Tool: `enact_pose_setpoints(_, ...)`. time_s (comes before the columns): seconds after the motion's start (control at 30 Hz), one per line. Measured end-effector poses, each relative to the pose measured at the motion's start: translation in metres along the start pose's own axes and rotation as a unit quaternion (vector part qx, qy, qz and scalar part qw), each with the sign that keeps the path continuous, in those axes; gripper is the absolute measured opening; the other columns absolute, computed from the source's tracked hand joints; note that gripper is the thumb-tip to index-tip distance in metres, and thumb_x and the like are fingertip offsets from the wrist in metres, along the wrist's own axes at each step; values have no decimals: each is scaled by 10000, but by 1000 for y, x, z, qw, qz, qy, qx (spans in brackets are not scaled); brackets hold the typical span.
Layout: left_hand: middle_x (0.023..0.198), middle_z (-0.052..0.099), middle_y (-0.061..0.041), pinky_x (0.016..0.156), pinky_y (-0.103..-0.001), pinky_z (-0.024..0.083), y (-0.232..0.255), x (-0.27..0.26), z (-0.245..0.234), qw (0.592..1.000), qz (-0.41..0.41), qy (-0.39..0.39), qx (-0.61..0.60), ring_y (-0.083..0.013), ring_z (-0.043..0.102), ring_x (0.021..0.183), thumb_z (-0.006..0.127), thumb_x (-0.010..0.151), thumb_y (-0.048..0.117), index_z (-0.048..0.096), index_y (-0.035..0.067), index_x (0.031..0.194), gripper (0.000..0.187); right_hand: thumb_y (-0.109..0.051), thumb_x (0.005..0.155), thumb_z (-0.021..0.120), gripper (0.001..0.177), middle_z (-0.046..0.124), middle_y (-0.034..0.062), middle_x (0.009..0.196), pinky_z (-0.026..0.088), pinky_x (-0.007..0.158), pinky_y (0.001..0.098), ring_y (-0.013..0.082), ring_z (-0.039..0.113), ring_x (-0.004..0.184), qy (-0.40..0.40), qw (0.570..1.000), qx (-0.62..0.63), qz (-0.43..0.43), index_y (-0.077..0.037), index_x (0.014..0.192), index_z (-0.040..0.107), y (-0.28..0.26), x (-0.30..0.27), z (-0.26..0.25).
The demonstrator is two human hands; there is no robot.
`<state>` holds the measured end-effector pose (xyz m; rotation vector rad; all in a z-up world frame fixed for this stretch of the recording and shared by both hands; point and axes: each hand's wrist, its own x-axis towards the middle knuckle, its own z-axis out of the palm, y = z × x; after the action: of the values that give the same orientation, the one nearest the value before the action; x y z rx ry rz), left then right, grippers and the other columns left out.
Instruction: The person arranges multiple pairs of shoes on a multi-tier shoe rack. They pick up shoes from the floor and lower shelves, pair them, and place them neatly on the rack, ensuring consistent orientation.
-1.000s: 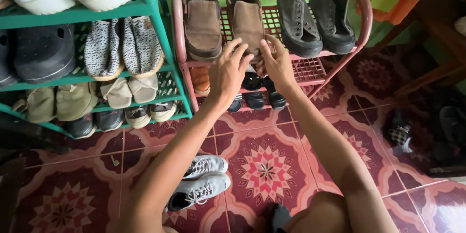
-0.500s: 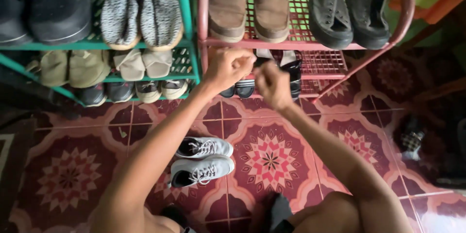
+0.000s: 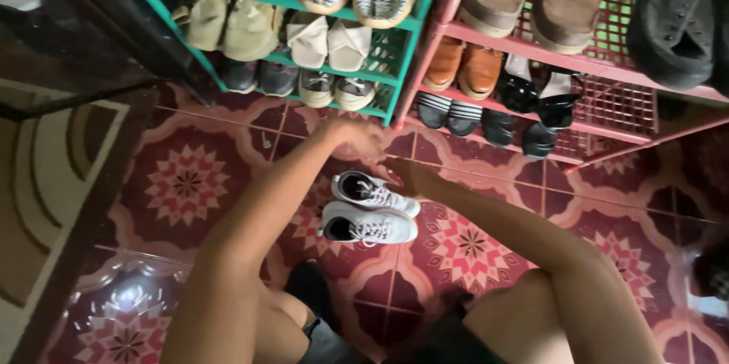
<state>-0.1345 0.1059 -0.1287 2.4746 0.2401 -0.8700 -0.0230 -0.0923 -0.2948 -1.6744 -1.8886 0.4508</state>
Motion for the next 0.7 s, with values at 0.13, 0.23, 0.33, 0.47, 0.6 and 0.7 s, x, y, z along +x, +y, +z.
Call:
enact_pose_setpoints(0.13,758,747,-171,481,-349,622,-80,79,79,997,-30,-69,24,-334,736,622,716,778,667,802,116,942,581,-472,882,686,676,677,126,1182,616,726,478,354,710,1009,-19,995,-48,-83,-202,1485,542,17,-5,37)
enact_pose_setpoints(0.23,969,759,-182,491,-314,637,-98,83,88,994,-45,-83,47,-306,741,654,787,680,720,765,145,1160,750,-590,875,664,640,518,131,1423,624,783,431,343,710,965,-134,968,-194,-91,-304,1434,541,36,-11,67)
enact_pose_setpoints(0.33,1000,769,-121,664,-394,650,-103,87,84,994,-53,-63,77,-264,766,805,693,724,765,722,187,1264,792,-539,905,661,591,417,164,1474,602,870,499,386,699,1021,-252,945,-208,34,-313,1429,508,36,-5,84)
enact_pose_setpoints(0.47,1379,662,-137,1095,-428,495,-68,48,52,999,-38,-10,12,-336,600,1308,730,738,689,655,214,1375,798,-541,942,611,552,432,122,1484,558,901,534,383,668,1127,-276,930,-214,111,-285,1425,537,58,-9,104)
enact_pose_setpoints(0.6,1445,624,-84,1127,-441,463,-25,25,37,997,-63,-26,33,-303,552,1369,692,725,746,596,315,1427,830,-548,994,536,481,580,59,1357,555,911,522,286,652,1187,-100,967,-223,70,-336,1426,553,110,-34,136)
enact_pose_setpoints(0.7,1470,608,-52,1155,-452,424,-29,61,42,996,-51,-36,65,-273,532,1394,603,765,791,573,318,1453,835,-553,1032,480,440,690,12,1262,552,919,512,213,640,1231,33,974,-221,41,-374,1426,565,159,-63,151)
